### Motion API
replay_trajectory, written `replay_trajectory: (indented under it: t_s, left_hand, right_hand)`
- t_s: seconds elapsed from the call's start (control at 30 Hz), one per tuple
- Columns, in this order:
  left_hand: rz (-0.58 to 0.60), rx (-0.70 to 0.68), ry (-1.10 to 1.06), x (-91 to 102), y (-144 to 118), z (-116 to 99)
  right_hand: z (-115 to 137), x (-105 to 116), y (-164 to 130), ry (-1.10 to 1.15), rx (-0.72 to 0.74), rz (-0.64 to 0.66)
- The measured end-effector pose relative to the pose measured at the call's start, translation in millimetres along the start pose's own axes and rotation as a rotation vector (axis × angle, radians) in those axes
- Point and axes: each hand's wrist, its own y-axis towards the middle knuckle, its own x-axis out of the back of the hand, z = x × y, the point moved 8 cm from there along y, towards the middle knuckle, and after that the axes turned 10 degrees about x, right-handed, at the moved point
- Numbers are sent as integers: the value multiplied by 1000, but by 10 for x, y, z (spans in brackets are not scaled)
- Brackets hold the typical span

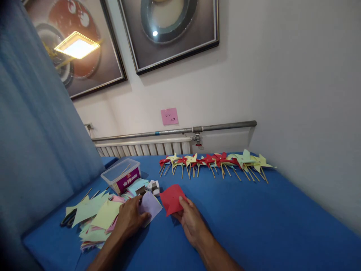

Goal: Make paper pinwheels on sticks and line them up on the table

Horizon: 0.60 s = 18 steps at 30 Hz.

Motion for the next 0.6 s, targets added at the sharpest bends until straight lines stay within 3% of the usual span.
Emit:
replay_trajectory:
  t_s: [0.2, 0.33, 0.5, 0.6]
  left_hand:
    - [31, 35, -500, 23, 35, 84]
    - [-39, 128, -699, 177, 38, 458]
    - [-103, 305, -432, 503, 81, 1275]
    - [-230, 376, -126, 733, 46, 1566]
  right_hand:
    - [-9, 7, 20, -19, 2, 24]
    - [-7, 2, 4, -35, -13, 39]
    - [7, -39, -30, -42, -19, 43]
    - [11, -86, -42, -25, -25, 61]
